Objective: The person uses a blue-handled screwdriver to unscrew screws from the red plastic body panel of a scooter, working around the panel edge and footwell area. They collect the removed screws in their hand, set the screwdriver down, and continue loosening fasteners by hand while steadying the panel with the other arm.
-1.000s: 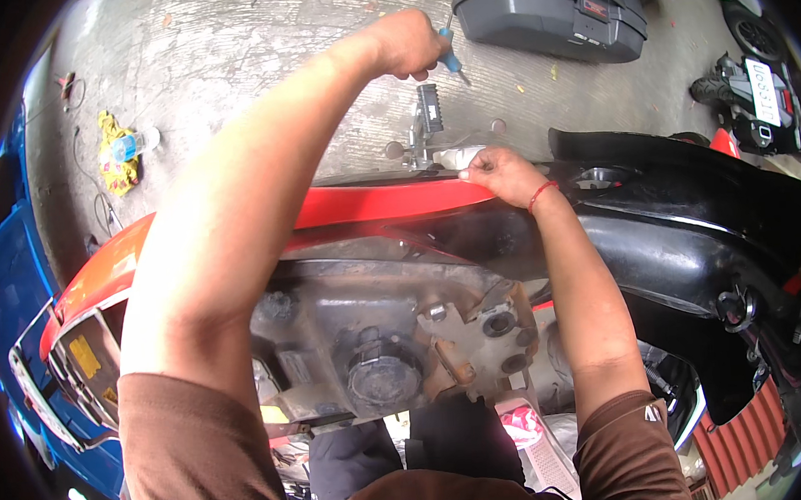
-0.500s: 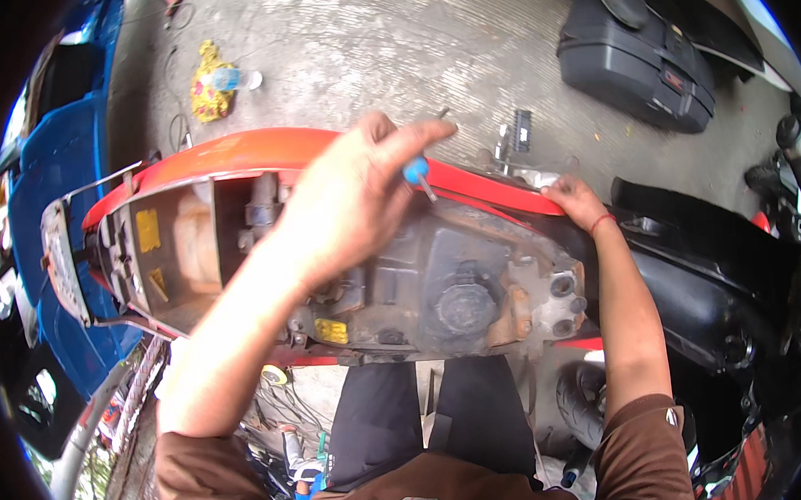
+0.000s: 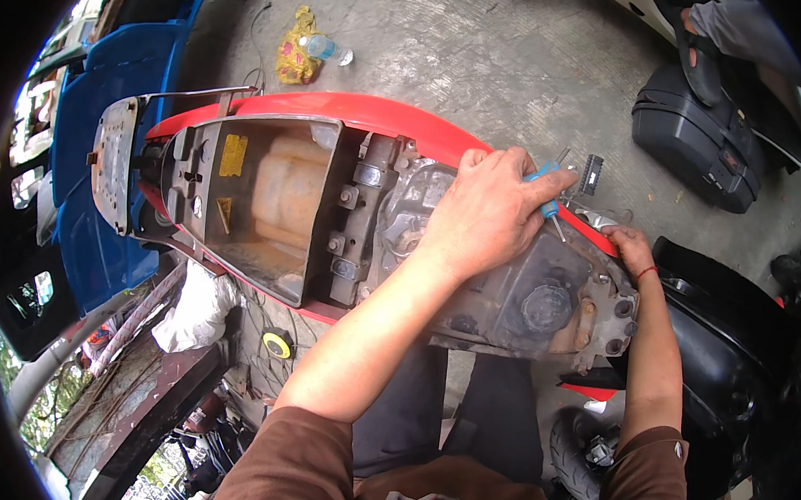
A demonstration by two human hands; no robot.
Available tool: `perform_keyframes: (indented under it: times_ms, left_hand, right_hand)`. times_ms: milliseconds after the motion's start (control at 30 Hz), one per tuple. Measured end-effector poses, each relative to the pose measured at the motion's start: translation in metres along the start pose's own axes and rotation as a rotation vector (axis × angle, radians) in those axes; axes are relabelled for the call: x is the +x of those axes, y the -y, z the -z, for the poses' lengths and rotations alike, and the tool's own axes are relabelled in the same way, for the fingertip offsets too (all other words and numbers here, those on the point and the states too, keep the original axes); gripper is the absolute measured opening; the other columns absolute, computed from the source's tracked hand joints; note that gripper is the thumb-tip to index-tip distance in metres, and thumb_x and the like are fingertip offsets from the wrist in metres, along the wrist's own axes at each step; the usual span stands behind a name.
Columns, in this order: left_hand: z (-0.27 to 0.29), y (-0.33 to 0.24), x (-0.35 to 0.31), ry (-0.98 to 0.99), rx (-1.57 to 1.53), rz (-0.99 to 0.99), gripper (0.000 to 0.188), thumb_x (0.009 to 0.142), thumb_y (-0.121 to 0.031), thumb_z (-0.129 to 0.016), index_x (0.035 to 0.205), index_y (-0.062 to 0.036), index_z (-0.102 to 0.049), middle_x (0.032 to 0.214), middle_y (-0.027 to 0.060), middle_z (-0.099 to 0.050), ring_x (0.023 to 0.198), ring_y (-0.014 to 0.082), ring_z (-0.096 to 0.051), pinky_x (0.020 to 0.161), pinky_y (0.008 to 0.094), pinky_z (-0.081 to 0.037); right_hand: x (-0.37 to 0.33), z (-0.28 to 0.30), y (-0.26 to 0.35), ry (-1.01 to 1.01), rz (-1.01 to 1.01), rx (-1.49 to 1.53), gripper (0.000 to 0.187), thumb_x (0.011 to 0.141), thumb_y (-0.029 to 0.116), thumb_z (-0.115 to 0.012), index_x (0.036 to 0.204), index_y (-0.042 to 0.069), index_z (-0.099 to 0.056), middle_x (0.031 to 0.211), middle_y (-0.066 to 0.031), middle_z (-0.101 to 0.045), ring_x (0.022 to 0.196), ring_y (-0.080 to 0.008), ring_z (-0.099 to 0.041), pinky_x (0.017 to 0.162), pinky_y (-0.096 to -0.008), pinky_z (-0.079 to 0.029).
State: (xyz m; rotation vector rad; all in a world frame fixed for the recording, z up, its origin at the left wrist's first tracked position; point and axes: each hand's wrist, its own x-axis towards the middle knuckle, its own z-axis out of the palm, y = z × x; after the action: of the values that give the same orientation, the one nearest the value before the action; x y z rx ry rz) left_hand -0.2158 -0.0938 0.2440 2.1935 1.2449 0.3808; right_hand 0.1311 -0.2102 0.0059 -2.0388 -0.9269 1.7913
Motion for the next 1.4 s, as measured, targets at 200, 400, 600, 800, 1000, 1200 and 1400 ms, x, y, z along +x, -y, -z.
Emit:
perform_keyframes:
  times_ms: [200,400,600,800,1000,1200,1400]
  left_hand:
    - [0.001,0.006,-0.003,-0.027,-0.106,0.067,0.053,0.081,-0.009,-0.072,0.133,-0.0223,-0.068,0.098,0.0097,-0.061,0.095,0.0293,-0.06,0.088,0.042,-0.043]
    - [0.008,0.012,0.0,-0.063,-0.228,0.009,0.041,0.083,-0.003,-0.069,0.122,-0.0157,-0.069,0.097,0.0127,-0.062,0.094,0.0319,-0.06,0.085,0.0422,-0.046]
    - [0.104,0.069,-0.004,0.069,0.087,-0.032,0.033,0.08,-0.013,-0.081,0.11,-0.0148,-0.07,0.099,0.0132,-0.064,0.101,0.0329,-0.063,0.089,0.043,-0.049]
    - [0.157,0.121,0.0,0.228,0.356,-0.024,0.022,0.081,-0.016,-0.081,0.1,-0.0117,-0.07,0.097,0.0135,-0.064,0.096,0.0308,-0.063,0.082,0.0423,-0.049]
    - [0.146,0.128,-0.012,0.015,0.326,-0.188,0.017,0.077,-0.012,-0.079,0.089,-0.0099,-0.067,0.089,0.0146,-0.056,0.09,0.0341,-0.055,0.079,0.0456,-0.045]
    - [0.146,0.126,-0.018,-0.045,0.12,-0.004,0.021,0.081,-0.014,-0.081,0.095,-0.01,-0.066,0.087,0.0134,-0.058,0.089,0.0307,-0.056,0.078,0.043,-0.045]
    - [0.15,0.104,-0.069,-0.358,0.179,-0.139,0.025,0.092,-0.019,-0.077,0.113,-0.0095,-0.066,0.098,0.0099,-0.064,0.085,0.0236,-0.067,0.076,0.035,-0.053]
  right_hand:
    - [0.002,-0.001,-0.005,-0.026,-0.001,-0.199,0.026,0.094,0.025,-0.066,0.1,0.001,-0.075,0.085,0.0016,-0.067,0.077,-0.0095,-0.058,0.073,-0.0265,-0.046]
    - [-0.002,-0.011,-0.005,-0.153,0.085,-0.072,0.027,0.09,0.028,-0.072,0.09,0.001,-0.075,0.083,-0.0011,-0.068,0.077,-0.0112,-0.057,0.071,-0.0287,-0.046]
    - [0.001,0.003,-0.009,-0.061,0.004,-0.164,0.03,0.092,0.032,-0.075,0.091,0.001,-0.073,0.083,-0.0002,-0.067,0.074,-0.0095,-0.054,0.069,-0.0271,-0.045]
    - [0.034,0.014,-0.059,-0.032,0.062,0.026,0.03,0.099,0.028,-0.07,0.094,-0.001,-0.074,0.088,-0.0002,-0.071,0.078,-0.0099,-0.063,0.073,-0.026,-0.05]
    - [0.026,0.034,-0.047,0.137,-0.091,0.418,0.017,0.1,0.011,-0.069,0.109,-0.003,-0.072,0.094,-0.0058,-0.074,0.078,-0.009,-0.066,0.072,-0.0236,-0.055]
    - [0.002,0.026,-0.016,0.163,-0.067,0.314,0.017,0.1,0.01,-0.068,0.11,-0.003,-0.072,0.095,-0.0059,-0.074,0.078,-0.0092,-0.066,0.073,-0.0237,-0.055]
    - [-0.003,0.024,-0.021,0.156,-0.053,0.283,0.018,0.101,0.01,-0.068,0.111,-0.003,-0.072,0.095,-0.006,-0.074,0.079,-0.0093,-0.067,0.074,-0.0237,-0.055]
